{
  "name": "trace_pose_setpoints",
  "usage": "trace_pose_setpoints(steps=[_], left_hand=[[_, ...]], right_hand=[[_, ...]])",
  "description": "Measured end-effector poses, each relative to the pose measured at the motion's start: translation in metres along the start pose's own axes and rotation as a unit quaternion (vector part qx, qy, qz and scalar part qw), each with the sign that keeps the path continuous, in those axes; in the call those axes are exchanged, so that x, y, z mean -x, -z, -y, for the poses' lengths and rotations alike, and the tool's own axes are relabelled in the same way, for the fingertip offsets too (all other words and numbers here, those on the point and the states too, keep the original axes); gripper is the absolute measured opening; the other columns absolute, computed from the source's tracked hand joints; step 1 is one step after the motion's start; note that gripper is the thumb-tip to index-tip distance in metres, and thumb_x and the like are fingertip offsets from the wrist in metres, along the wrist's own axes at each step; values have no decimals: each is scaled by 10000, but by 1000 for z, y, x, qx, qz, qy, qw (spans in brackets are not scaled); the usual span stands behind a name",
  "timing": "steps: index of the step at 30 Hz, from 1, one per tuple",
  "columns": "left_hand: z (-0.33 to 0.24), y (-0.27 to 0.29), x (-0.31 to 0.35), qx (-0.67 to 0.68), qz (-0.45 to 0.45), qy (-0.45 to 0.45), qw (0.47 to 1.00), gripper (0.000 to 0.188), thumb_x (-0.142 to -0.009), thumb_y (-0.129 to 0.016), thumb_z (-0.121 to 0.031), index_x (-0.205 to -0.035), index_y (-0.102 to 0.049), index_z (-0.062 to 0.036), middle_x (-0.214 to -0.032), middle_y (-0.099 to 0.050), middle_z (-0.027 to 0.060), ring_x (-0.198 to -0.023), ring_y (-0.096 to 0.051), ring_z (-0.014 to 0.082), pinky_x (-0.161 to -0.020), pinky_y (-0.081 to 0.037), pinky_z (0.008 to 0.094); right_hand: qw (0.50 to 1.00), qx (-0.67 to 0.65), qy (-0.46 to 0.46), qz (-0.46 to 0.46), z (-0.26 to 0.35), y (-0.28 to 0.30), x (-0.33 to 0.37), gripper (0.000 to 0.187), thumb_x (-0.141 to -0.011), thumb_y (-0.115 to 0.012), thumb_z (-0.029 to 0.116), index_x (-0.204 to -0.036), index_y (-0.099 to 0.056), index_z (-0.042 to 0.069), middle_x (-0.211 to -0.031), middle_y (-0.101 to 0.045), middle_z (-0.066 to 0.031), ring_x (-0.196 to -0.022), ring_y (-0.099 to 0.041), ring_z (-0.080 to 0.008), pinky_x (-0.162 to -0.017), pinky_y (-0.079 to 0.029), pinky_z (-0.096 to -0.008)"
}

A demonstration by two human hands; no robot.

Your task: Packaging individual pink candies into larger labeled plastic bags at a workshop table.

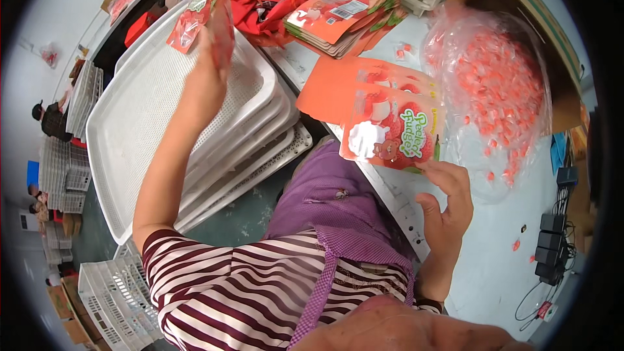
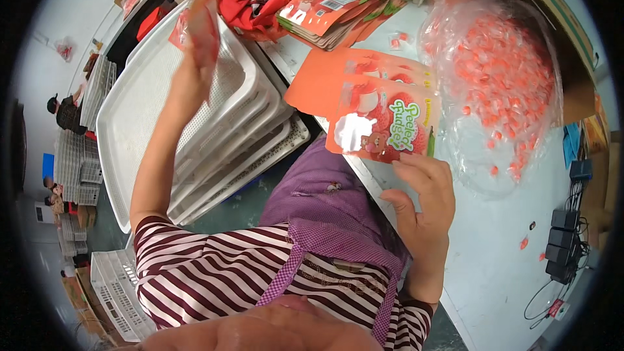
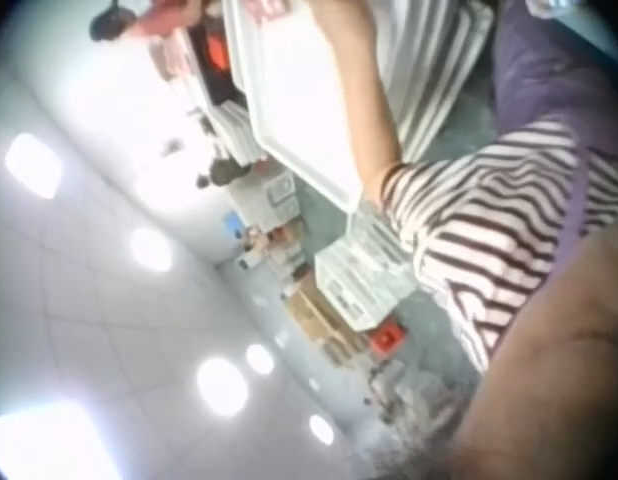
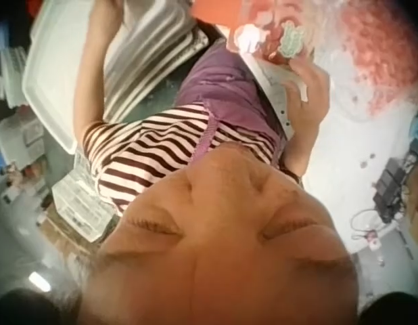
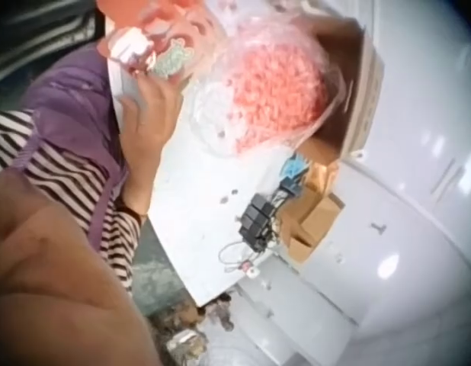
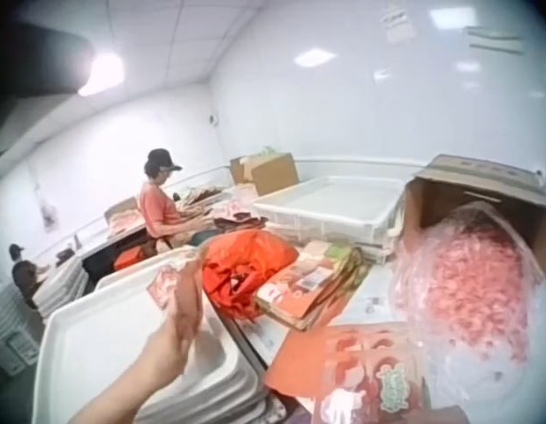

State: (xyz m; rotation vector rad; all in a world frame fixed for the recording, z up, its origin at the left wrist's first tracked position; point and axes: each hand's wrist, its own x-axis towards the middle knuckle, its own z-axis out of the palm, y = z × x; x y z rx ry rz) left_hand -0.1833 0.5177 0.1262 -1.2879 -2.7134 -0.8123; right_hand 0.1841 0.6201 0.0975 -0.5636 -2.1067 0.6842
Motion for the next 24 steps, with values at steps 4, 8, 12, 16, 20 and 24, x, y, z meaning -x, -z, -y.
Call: trace_pose_setpoints(steps=[4,8,12,16,20,24], left_hand=[[2,-19,6,35,65,-26,997,853,-852,-606,-327,-1429,-73,5,-1265,-430,348,-1139,-498,428,-937,-414,398],[9,-6,4,126,143,-46,981,1024,-765,-725,-376,-1469,-22,-133,-1361,-385,268,-1211,-452,397,-962,-417,394],[23,3,3,114,125,-22,985,1083,-702,-757,-446,-1454,-89,-45,-1290,-474,255,-1205,-466,371,-982,-391,396],[30,2,3,140,159,9,977,1105,-676,-761,-491,-1456,-106,-64,-1289,-476,251,-1159,-511,367,-935,-435,395],[34,2,7,105,127,18,986,1101,-665,-762,-503,-1455,-130,-70,-1290,-475,248,-1125,-538,367,-901,-462,385],[33,1,10,112,141,42,983,1102,-665,-764,-498,-1450,-133,-51,-1300,-468,250,-1148,-518,372,-915,-450,395]], right_hand=[[1000,9,-13,16,-6,0,9,294,-698,-724,91,-956,-602,20,-1008,-597,-126,-911,-562,-299,-784,-451,-358],[999,14,-38,17,-12,2,17,294,-696,-724,81,-956,-602,22,-1011,-595,-123,-912,-562,-298,-786,-451,-358],[998,9,-50,25,-13,-2,20,292,-696,-718,52,-963,-603,23,-1015,-595,-121,-919,-562,-298,-792,-451,-356],[999,9,-41,28,-14,-5,21,290,-699,-718,52,-965,-605,24,-1021,-594,-119,-923,-561,-300,-796,-451,-357],[998,16,-52,32,-13,-3,23,294,-698,-718,50,-968,-604,24,-1022,-593,-122,-924,-560,-300,-797,-450,-355],[997,22,-69,40,-17,-1,28,248,-776,-680,97,-995,-601,13,-1046,-599,-125,-951,-567,-261,-838,-436,-324]])
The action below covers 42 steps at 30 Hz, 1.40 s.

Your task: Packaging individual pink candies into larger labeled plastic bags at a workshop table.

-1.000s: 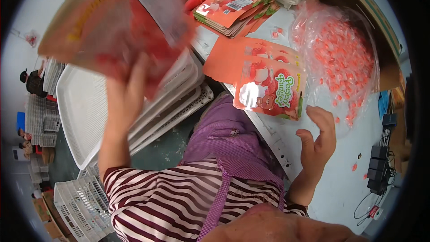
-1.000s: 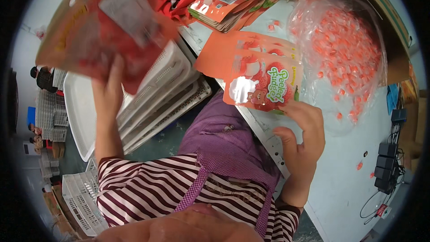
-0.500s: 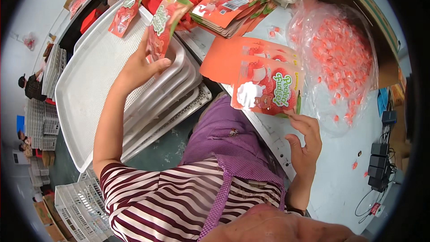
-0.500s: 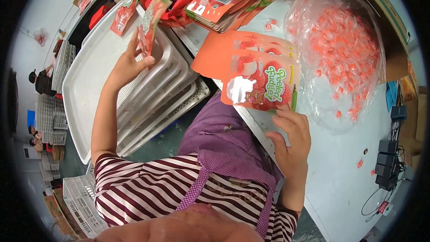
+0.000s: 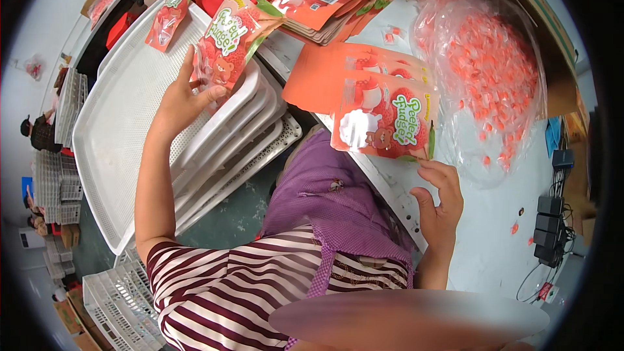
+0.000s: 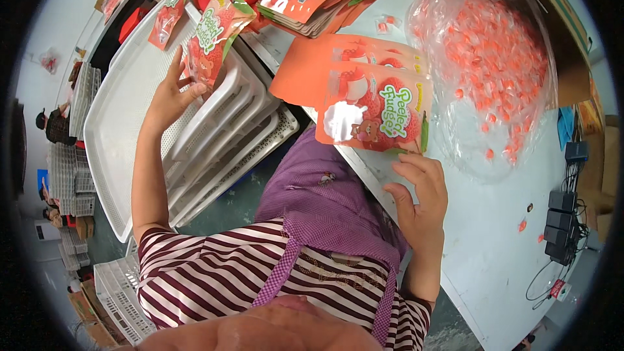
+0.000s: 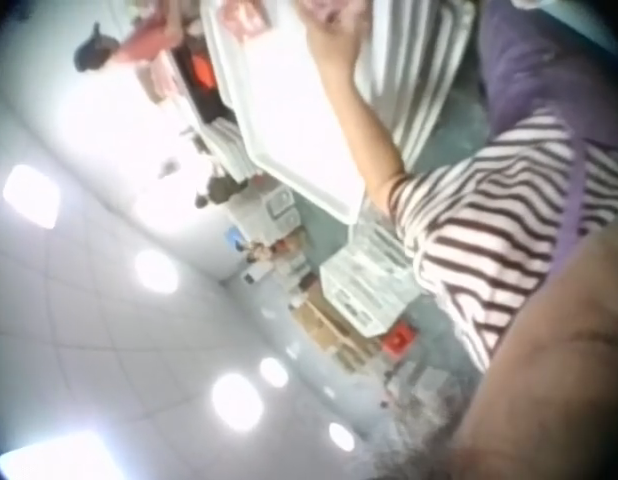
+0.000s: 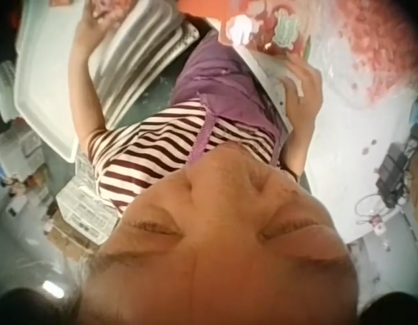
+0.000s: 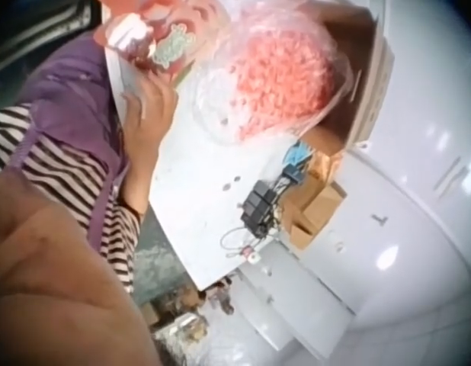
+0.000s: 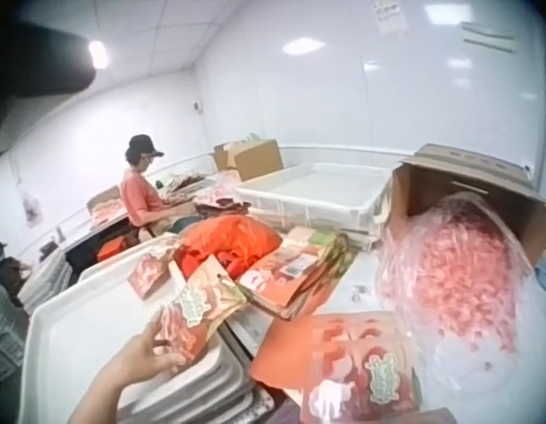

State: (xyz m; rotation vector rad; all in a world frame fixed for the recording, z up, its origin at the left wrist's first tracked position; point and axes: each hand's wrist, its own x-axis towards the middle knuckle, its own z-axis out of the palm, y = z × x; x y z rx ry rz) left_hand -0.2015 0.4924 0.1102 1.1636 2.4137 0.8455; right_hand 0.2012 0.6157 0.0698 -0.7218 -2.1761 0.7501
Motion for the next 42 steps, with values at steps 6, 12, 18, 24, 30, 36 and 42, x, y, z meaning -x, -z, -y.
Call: trace_pose_setpoints(steps=[6,12,18,24,30,36,42], left_hand=[[2,-5,0,-25,-56,-60,996,1029,-692,-779,-385,-1439,-172,-24,-1353,-422,235,-1257,-425,310,-1014,-347,376],[-51,-35,38,2,-197,-316,928,743,-745,-725,-153,-1356,-348,40,-1376,-421,176,-1255,-426,282,-1033,-328,394],[-90,-154,39,14,120,-417,901,573,-727,-723,-194,-1261,-522,-138,-1389,-407,137,-1307,-329,365,-1054,-271,463],[-73,-230,23,-107,94,-459,877,431,-755,-665,-339,-1170,-607,-238,-1393,-403,53,-1363,-164,394,-1090,-106,574],[-66,-234,21,-104,91,-467,874,396,-790,-635,-357,-1174,-607,-266,-1426,-362,17,-1390,-97,369,-1082,-90,581],[-64,-237,21,-93,84,-460,879,366,-786,-637,-359,-1141,-629,-268,-1416,-372,2,-1393,-86,359,-1080,-92,587],[-67,-236,20,-101,81,-491,861,375,-769,-660,-345,-1137,-628,-279,-1417,-376,3,-1387,-115,368,-1075,-117,586]], right_hand=[[999,34,-16,-15,-7,4,0,273,-771,-676,75,-1025,-598,11,-1042,-596,-132,-946,-567,-271,-840,-439,-331],[977,166,-131,-37,-50,-3,-14,338,-786,-664,111,-1094,-572,7,-1048,-583,-169,-989,-545,-314,-861,-435,-373],[961,184,-205,-22,-87,-34,-35,421,-795,-671,219,-1125,-541,-8,-1049,-574,-203,-1011,-530,-346,-860,-430,-402],[945,159,-283,-48,-106,-36,-36,489,-758,-695,291,-1071,-550,-56,-981,-569,-246,-883,-573,-361,-764,-465,-409],[935,155,-305,-92,-107,-39,-34,408,-755,-703,298,-986,-612,-26,-904,-611,-191,-758,-612,-305,-673,-479,-369],[932,109,-321,-125,-117,-42,-35,307,-780,-700,230,-933,-627,-26,-750,-631,-108,-653,-582,-189,-629,-472,-311],[922,292,-217,-132,-120,-45,-34,154,-806,-604,186,-792,-659,44,-785,-639,-165,-708,-618,-342,-640,-491,-400]])
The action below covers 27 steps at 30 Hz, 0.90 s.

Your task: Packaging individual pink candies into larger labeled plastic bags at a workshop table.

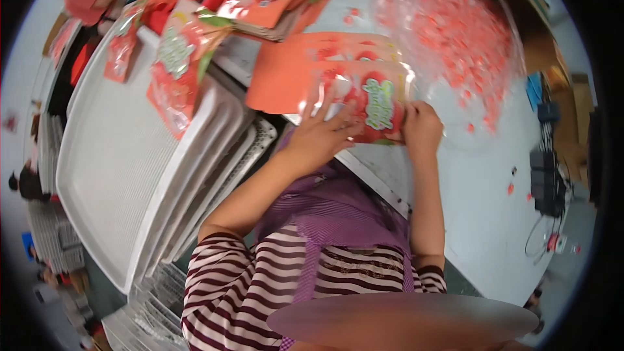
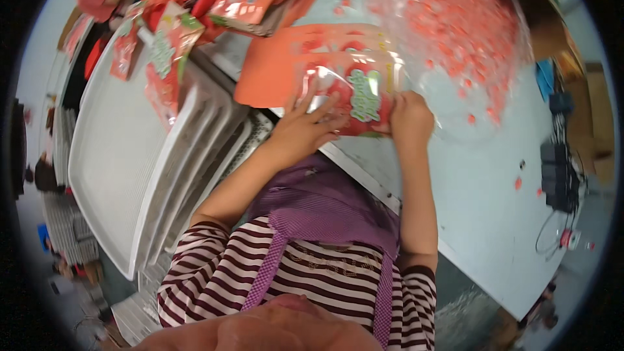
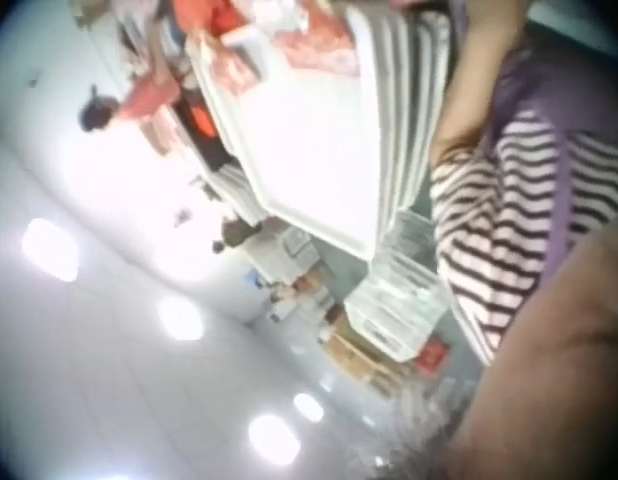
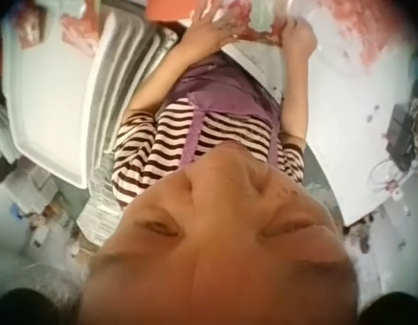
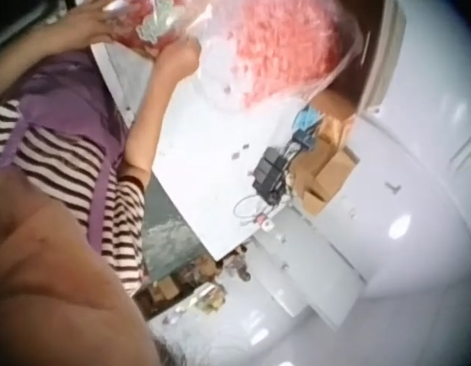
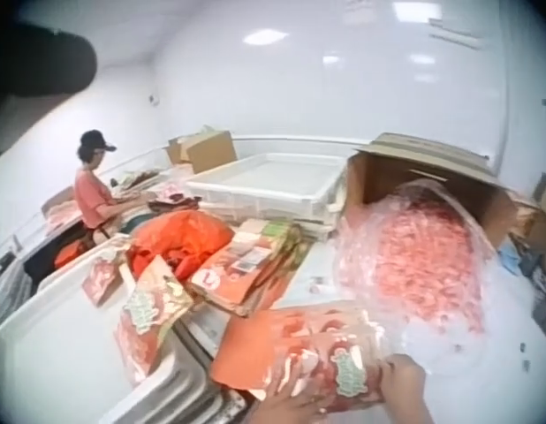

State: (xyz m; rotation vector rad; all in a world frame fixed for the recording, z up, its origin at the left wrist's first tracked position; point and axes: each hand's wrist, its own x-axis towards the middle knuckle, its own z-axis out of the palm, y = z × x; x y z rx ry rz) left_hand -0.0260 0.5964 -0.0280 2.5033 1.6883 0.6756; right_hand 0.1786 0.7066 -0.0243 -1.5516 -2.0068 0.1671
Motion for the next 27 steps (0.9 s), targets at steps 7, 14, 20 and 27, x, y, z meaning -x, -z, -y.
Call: trace_pose_setpoints(steps=[7,14,20,27], left_hand=[[1,6,-1,23,23,32,999,454,-773,-669,-324,-1209,-583,-235,-1416,-390,30,-1378,-157,369,-1084,-100,564],[-13,18,-16,186,-38,117,975,513,-773,-691,-239,-1233,-541,-73,-1293,-516,137,-1319,-320,346,-1092,-139,495],[-50,25,-19,544,-5,291,787,236,-827,-659,-81,-1040,-578,-18,-1012,-597,66,-879,-560,123,-762,-465,256],[-46,36,-14,559,-28,242,793,117,-805,-672,-37,-901,-615,-1,-781,-551,16,-669,-518,57,-590,-441,194]], right_hand=[[995,14,77,-66,2,5,4,133,-827,-603,164,-821,-623,33,-753,-631,-132,-658,-618,-266,-601,-490,-367],[775,-576,-218,143,28,32,27,118,-875,-611,133,-831,-593,25,-762,-580,2,-674,-510,-54,-581,-423,-222],[854,-440,-160,228,62,53,53,156,-831,-646,112,-751,-573,-1,-731,-620,-52,-678,-580,-127,-587,-457,-292],[930,-337,38,143,63,54,63,162,-737,-687,104,-738,-546,23,-725,-599,-106,-665,-596,-228,-593,-455,-326]])
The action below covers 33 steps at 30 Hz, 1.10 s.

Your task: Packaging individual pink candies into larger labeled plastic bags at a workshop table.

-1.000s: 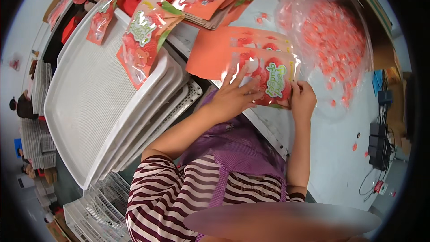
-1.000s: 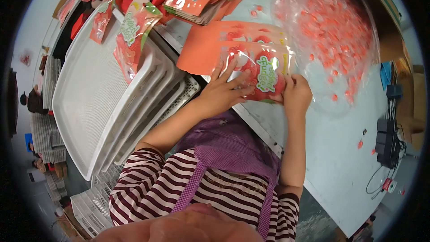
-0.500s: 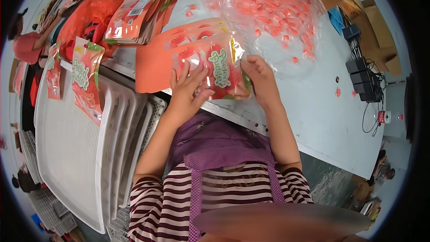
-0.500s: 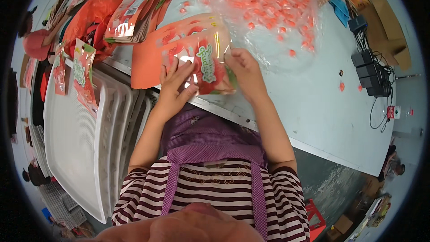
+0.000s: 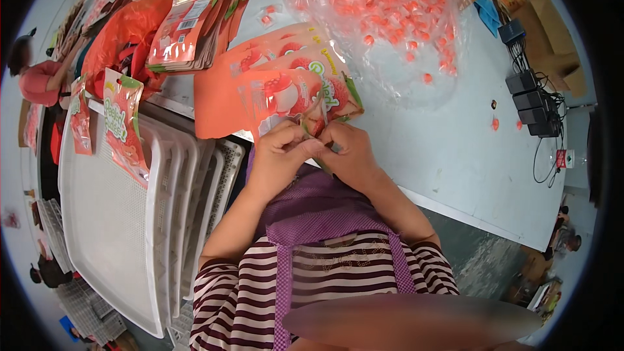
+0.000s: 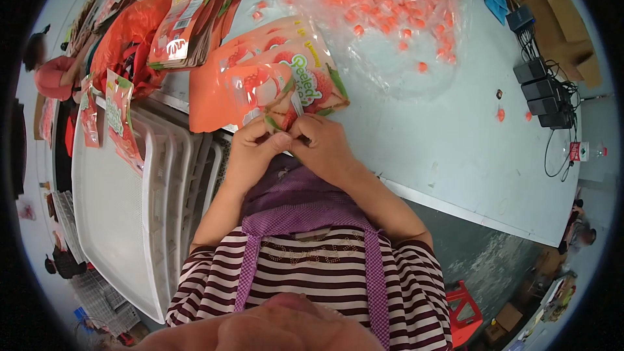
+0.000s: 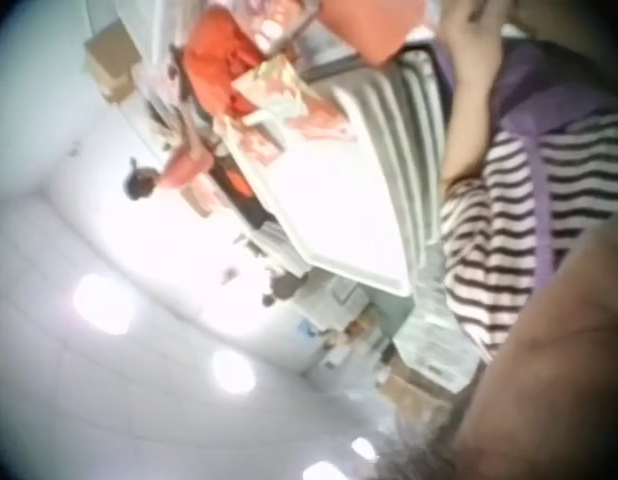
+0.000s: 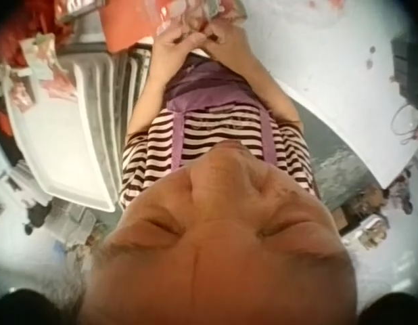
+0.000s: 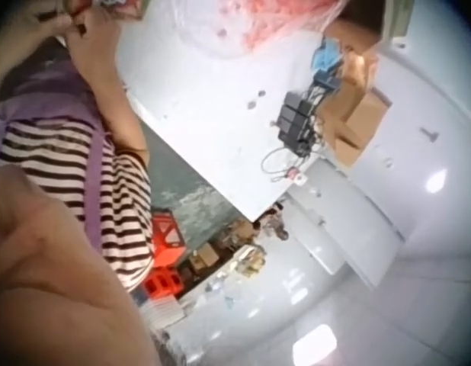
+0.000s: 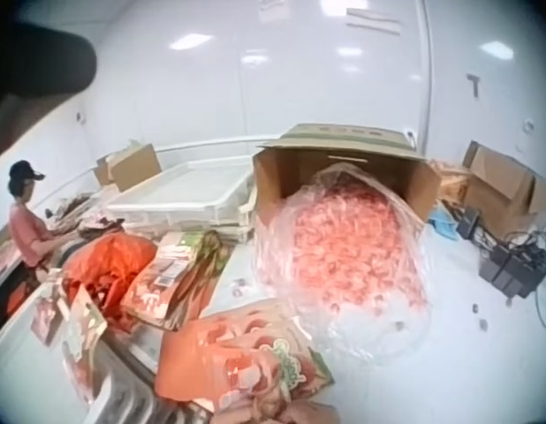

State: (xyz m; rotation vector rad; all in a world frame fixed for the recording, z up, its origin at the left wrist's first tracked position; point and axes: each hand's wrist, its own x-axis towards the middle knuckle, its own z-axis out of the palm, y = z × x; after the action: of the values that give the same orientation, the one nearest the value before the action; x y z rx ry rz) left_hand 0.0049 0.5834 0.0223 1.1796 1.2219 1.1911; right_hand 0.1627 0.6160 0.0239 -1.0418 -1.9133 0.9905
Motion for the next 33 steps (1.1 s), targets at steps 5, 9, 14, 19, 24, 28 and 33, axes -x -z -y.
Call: trace_pose_setpoints(steps=[5,9,14,19,24,28,33], left_hand=[[-3,9,-3,12,-8,38,999,147,-814,-633,5,-961,-625,-4,-786,-598,26,-690,-572,74,-607,-476,216],[-11,9,-5,34,-83,35,995,358,-809,-566,60,-1154,-576,-35,-678,-588,33,-658,-575,97,-605,-491,247],[-24,15,-8,-421,105,-285,855,443,-714,-661,-25,-1147,-601,-98,-948,-539,95,-810,-569,254,-681,-488,351],[-38,8,-17,-443,173,-213,853,408,-675,-727,-158,-1070,-640,-103,-1195,-471,145,-928,-554,309,-791,-475,388],[-21,7,-28,-520,156,-291,787,261,-662,-720,-90,-903,-633,-37,-1328,-404,246,-1131,-486,399,-926,-426,429],[4,12,-44,-416,88,-318,847,166,-706,-694,-55,-807,-581,12,-1223,-514,250,-1074,-523,402,-889,-437,424],[49,24,-63,-338,-6,-159,928,158,-777,-647,-57,-749,-506,9,-1188,-536,263,-967,-545,423,-831,-438,448]], right_hand=[[991,-120,-43,44,-13,10,-4,196,-732,-696,20,-699,-503,16,-778,-626,-60,-664,-541,-89,-576,-426,-251],[976,-196,-81,-56,-30,22,-11,194,-728,-659,-27,-699,-469,5,-869,-643,-90,-690,-520,-72,-587,-425,-229],[982,-141,-129,-3,-22,28,-15,121,-734,-528,-84,-699,-447,-1,-940,-649,-98,-704,-486,-53,-588,-408,-210],[987,-115,-113,-19,-29,28,-11,192,-726,-534,-80,-887,-599,2,-666,-490,20,-603,-401,-42,-537,-362,-218],[992,-75,-96,-26,-30,32,-13,233,-722,-537,-76,-916,-623,22,-639,-471,1,-586,-407,-65,-543,-370,-235],[989,-58,-137,20,-38,55,-29,196,-750,-606,-13,-941,-604,31,-764,-575,-36,-659,-488,-90,-597,-422,-239],[983,149,-22,-100,-92,107,-99,416,-779,-703,280,-1101,-557,61,-1131,-554,-124,-1015,-527,-224,-880,-431,-331]])
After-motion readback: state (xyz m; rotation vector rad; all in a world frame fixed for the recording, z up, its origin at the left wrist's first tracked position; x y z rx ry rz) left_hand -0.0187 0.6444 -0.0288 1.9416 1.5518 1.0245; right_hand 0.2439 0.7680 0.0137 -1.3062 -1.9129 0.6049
